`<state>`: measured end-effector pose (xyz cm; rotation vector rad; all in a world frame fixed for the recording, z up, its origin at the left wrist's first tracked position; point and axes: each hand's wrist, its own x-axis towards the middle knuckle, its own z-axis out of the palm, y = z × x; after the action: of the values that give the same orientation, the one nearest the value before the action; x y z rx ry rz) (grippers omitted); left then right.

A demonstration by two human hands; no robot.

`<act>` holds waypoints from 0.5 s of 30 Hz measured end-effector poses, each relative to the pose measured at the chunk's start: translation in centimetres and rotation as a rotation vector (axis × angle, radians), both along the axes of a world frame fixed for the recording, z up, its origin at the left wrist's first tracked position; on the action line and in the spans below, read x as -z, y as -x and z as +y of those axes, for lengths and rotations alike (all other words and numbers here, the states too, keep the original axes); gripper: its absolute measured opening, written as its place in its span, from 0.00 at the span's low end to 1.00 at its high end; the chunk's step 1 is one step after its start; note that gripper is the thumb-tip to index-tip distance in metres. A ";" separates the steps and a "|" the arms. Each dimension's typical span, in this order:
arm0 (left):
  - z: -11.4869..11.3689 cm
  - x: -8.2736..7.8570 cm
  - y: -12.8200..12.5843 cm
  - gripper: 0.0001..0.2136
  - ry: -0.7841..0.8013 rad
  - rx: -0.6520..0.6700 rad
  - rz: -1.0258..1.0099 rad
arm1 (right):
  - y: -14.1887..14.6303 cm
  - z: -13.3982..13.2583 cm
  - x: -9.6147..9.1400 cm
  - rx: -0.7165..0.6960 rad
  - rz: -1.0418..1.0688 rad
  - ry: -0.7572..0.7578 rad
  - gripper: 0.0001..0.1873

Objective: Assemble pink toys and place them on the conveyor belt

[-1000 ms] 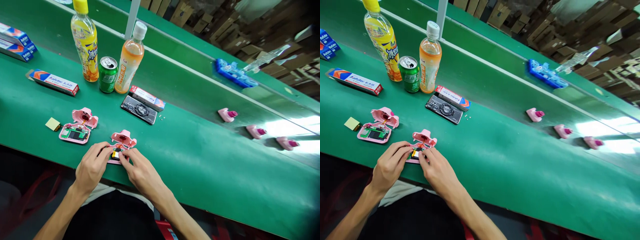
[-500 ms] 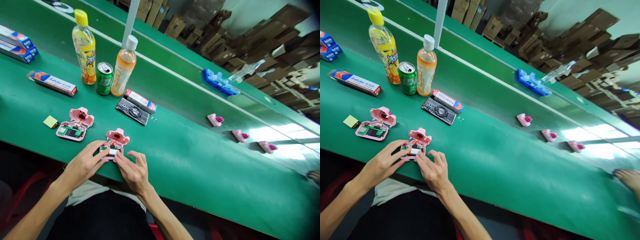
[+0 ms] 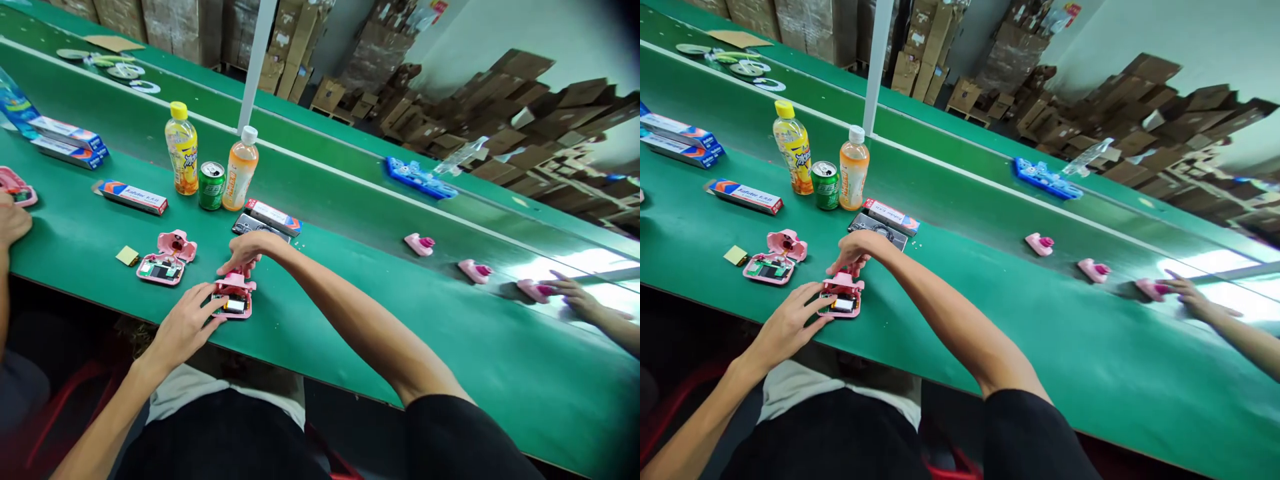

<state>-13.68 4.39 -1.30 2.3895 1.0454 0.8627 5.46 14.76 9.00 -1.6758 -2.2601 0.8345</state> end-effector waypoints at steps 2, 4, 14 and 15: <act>0.0 -0.2 0.1 0.14 0.137 -0.006 -0.164 | 0.1 -0.5 -0.4 -0.027 0.041 0.010 0.25; 0.0 -0.6 -0.1 0.17 0.281 -0.035 -0.432 | -0.1 -0.5 -1.3 -0.047 0.069 0.022 0.23; 2.0 -4.2 -4.4 0.22 0.697 -0.212 -1.411 | -2.4 0.4 -8.1 -0.446 0.246 0.117 0.12; 2.3 -4.5 -4.5 0.23 0.720 -0.212 -1.400 | -2.4 0.2 -8.3 -0.451 0.249 0.104 0.13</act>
<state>-9.18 6.68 3.24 0.7029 0.7346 1.4957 7.85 15.00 17.28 -1.0279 -2.4779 1.1973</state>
